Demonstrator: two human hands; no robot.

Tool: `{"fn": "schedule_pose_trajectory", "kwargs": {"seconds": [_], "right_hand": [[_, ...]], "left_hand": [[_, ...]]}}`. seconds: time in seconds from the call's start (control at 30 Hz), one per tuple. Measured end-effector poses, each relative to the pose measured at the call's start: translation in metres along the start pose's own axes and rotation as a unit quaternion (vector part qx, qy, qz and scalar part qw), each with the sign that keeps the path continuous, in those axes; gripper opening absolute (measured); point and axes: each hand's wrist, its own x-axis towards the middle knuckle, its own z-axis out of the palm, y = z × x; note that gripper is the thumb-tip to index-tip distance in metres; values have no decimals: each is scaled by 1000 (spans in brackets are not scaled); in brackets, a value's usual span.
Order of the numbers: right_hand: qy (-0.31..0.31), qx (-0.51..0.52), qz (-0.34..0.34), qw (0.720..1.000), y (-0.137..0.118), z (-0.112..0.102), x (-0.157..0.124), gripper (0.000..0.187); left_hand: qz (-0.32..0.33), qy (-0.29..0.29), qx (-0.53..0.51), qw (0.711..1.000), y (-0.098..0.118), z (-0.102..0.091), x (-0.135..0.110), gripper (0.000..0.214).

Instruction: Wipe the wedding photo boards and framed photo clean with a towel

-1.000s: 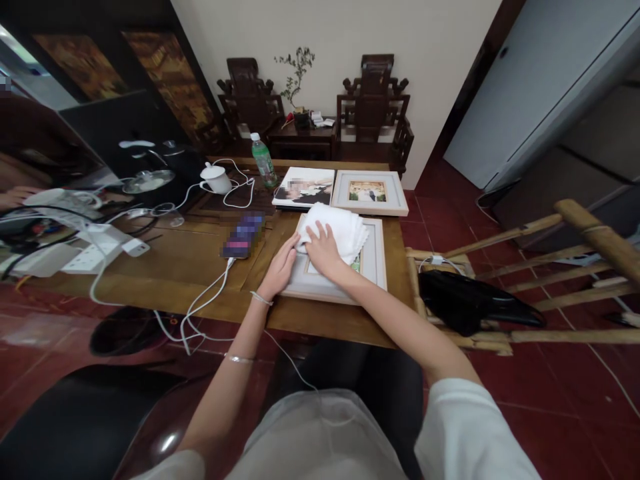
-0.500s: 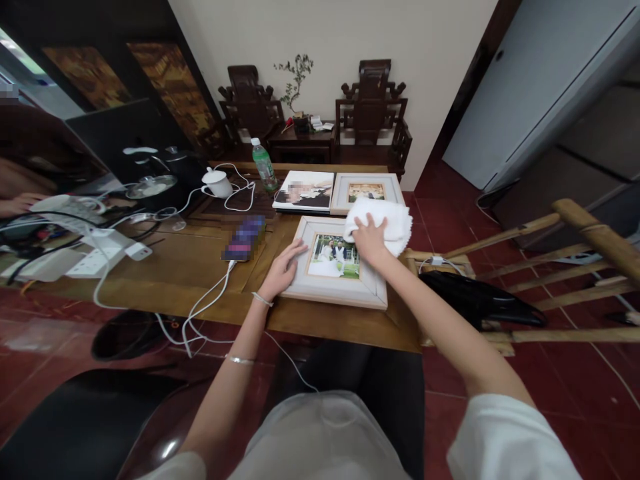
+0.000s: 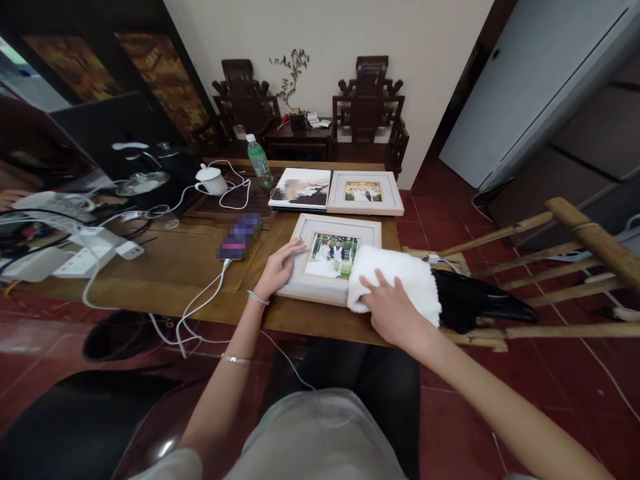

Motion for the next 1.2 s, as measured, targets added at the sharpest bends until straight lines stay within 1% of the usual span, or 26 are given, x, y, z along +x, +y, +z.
{"fn": "schedule_pose_trajectory", "kwargs": {"seconds": [0.07,0.13,0.23,0.4,0.5,0.57,0.63,0.7,0.8,0.9,1.0,1.1,1.2], "right_hand": [[-13,17,-9,1000,-5,-3,-5,52],[-1,16,6,1000,-3,-3,2,52],[36,2,41,999,13,2,31,51],[109,-20,97,989,56,9,85,51],[139,-22,107,984,71,12,104,50],[145,-23,104,984,72,15,107,50],[140,-28,99,985,67,19,103,51],[131,-36,88,987,56,21,90,52],[104,-38,67,992,33,20,59,51],[66,-15,30,997,9,11,23,51],[39,9,-3,999,-6,5,3,52],[52,14,3,999,-6,6,7,52],[80,2,18,997,5,11,29,52]], "left_hand": [[3,0,-3,1000,0,0,0,52],[7,2,-5,1000,-2,0,1,54],[11,3,-1,1000,-4,-1,1,56],[14,-3,11,1000,-4,-3,1,55],[12,3,10,1000,1,-3,1,55],[9,10,11,1000,5,-3,1,55],[7,16,13,1000,7,-2,0,55],[3,20,14,1000,8,-2,0,55],[-3,18,14,1000,5,-1,-1,56],[-17,10,22,1000,1,0,-1,54],[-31,-1,22,999,-4,0,-2,48],[-33,-8,20,999,-8,0,-3,45],[-30,-16,24,999,-10,0,-3,43]]}}
